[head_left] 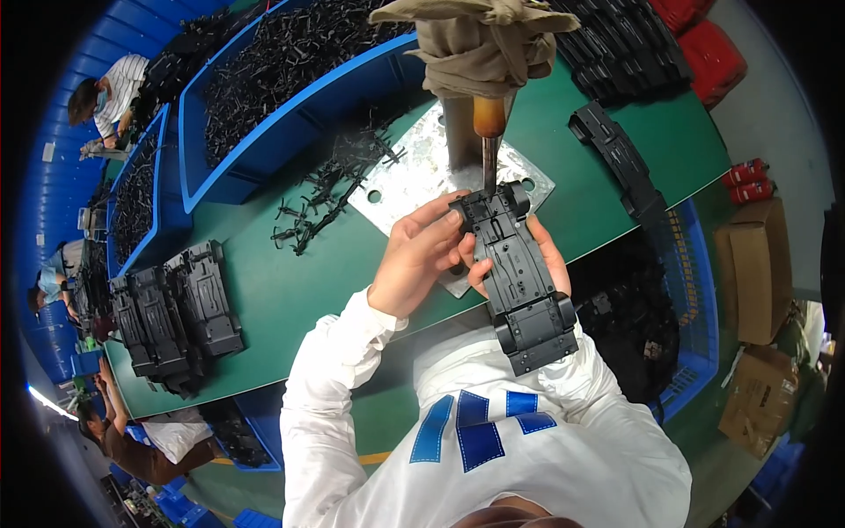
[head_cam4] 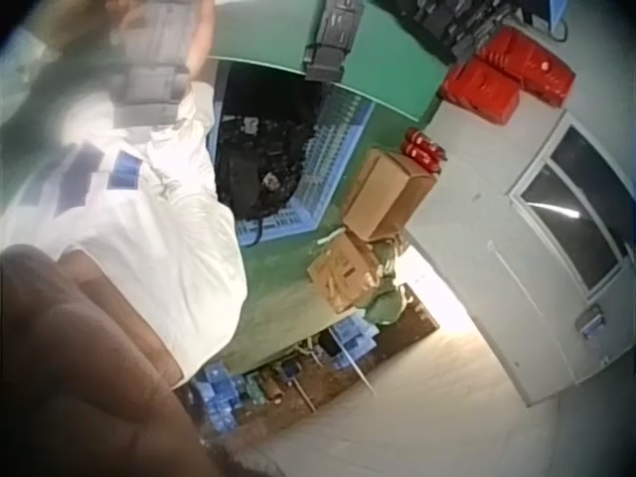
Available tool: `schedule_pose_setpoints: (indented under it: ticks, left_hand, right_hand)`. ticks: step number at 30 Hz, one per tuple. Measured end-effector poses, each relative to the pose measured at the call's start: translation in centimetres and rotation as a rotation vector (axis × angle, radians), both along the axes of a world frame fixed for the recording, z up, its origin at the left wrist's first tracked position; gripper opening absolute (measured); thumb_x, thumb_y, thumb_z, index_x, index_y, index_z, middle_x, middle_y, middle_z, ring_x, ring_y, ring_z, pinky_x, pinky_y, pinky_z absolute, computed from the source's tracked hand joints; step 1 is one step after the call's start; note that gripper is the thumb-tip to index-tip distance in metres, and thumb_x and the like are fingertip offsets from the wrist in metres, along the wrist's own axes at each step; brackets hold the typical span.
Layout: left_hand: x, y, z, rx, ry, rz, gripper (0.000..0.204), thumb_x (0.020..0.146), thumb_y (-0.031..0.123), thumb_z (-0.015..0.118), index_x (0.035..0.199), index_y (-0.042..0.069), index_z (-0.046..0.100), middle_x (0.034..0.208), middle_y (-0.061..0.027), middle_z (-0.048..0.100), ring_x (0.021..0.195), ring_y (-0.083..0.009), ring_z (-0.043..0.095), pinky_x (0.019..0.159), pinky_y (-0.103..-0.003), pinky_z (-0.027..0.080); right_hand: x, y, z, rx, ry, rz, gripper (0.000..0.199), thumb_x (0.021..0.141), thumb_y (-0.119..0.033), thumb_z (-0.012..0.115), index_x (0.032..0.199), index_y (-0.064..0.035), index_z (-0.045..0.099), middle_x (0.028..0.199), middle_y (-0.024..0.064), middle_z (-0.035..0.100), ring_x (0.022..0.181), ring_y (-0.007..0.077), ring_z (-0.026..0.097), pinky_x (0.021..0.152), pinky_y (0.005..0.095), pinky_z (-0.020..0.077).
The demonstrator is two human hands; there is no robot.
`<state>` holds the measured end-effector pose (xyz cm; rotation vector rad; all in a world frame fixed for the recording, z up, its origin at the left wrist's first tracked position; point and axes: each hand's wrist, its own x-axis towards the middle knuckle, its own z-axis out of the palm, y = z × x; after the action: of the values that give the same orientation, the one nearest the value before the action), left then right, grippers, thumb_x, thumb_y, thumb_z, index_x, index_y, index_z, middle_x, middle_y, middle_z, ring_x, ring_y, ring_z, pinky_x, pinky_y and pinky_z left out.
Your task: Assemble internal components into a toy truck chassis using a powered screwdriver at a factory workstation.
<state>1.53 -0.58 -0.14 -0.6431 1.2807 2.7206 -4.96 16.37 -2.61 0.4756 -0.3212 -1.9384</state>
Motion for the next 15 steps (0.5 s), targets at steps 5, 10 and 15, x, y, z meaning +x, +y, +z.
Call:
schedule_pose_setpoints:
  ticks: [5,10,15]
  left_hand:
    - [0.09,-0.33,0.11,0.009,0.018,-0.02,0.049,0.095,0.021,0.062,0.138,0.0,0.047,0.09,-0.0007,0.061,0.079,-0.006,0.057,0.073,-0.021,0.046]
    - [0.03,-0.18,0.58,0.033,0.014,-0.015,0.05,0.096,0.018,0.061,0.139,0.0,0.043,0.086,-0.0013,0.06,0.08,-0.008,0.058,0.075,-0.023,0.048]
    - [0.16,-0.34,0.39,0.038,0.019,-0.033,0.047,0.096,0.018,0.061,0.137,0.0,0.045,0.089,-0.0028,0.061,0.079,-0.0094,0.059,0.075,-0.025,0.05]
  right_hand:
    - [-0.33,-0.15,0.56,0.181,-0.017,0.047,0.053,0.096,-0.039,0.055,0.133,-0.0019,0.051,0.126,0.021,0.054,0.114,0.0331,0.051,0.082,0.0396,0.0482]
    - [-0.16,-0.26,0.68,0.194,-0.018,0.032,0.055,0.095,-0.041,0.055,0.134,-0.0013,0.05,0.126,0.0213,0.054,0.114,0.0329,0.051,0.084,0.0414,0.0475]
    - [-0.15,-0.15,0.55,0.2,0.059,0.031,0.058,0.097,-0.044,0.05,0.136,-0.0008,0.048,0.128,0.0244,0.054,0.117,0.0356,0.053,0.089,0.0451,0.0474]
